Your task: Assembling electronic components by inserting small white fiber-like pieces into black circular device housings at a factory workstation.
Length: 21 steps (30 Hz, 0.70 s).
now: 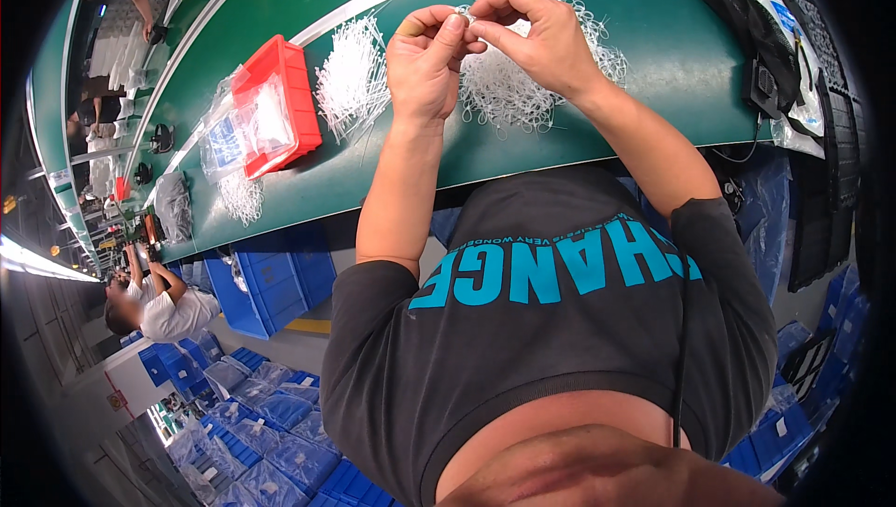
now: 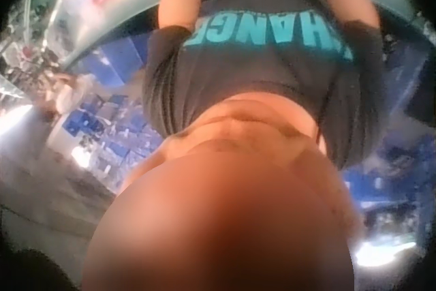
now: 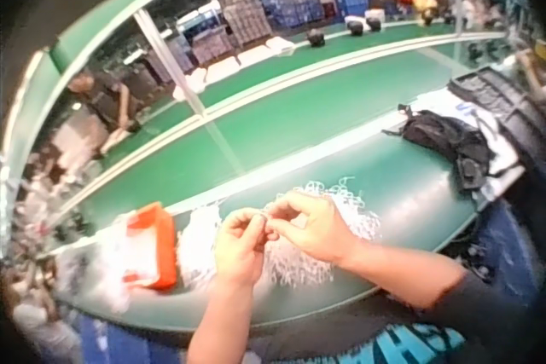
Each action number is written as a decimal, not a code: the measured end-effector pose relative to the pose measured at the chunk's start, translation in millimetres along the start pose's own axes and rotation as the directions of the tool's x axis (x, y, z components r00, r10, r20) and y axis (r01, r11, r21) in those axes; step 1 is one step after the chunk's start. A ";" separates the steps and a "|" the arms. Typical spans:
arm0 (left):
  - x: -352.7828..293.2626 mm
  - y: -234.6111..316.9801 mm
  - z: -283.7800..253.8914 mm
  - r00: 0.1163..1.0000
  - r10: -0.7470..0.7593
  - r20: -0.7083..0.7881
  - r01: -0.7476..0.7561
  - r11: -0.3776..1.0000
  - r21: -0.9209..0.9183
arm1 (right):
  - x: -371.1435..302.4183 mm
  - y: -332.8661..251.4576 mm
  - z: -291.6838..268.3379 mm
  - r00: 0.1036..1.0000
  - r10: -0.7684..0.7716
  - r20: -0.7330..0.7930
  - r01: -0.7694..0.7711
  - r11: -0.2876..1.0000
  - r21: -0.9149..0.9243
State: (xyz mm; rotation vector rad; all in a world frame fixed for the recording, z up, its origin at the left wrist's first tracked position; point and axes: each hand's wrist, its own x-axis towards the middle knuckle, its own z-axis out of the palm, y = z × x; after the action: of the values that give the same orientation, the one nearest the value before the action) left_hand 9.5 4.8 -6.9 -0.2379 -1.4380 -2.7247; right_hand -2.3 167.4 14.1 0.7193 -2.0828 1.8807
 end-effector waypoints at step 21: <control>-3.3 -12.4 7.0 0.993 0.116 0.028 -0.118 0.933 0.340 | 2.8 5.7 -14.3 0.998 0.039 0.047 -0.035 0.996 -0.077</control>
State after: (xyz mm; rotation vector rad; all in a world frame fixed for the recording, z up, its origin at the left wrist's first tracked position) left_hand 12.2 17.5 -13.6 -0.3039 -1.8006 -2.3328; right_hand -9.6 181.2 12.6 0.7204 -2.1987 1.8094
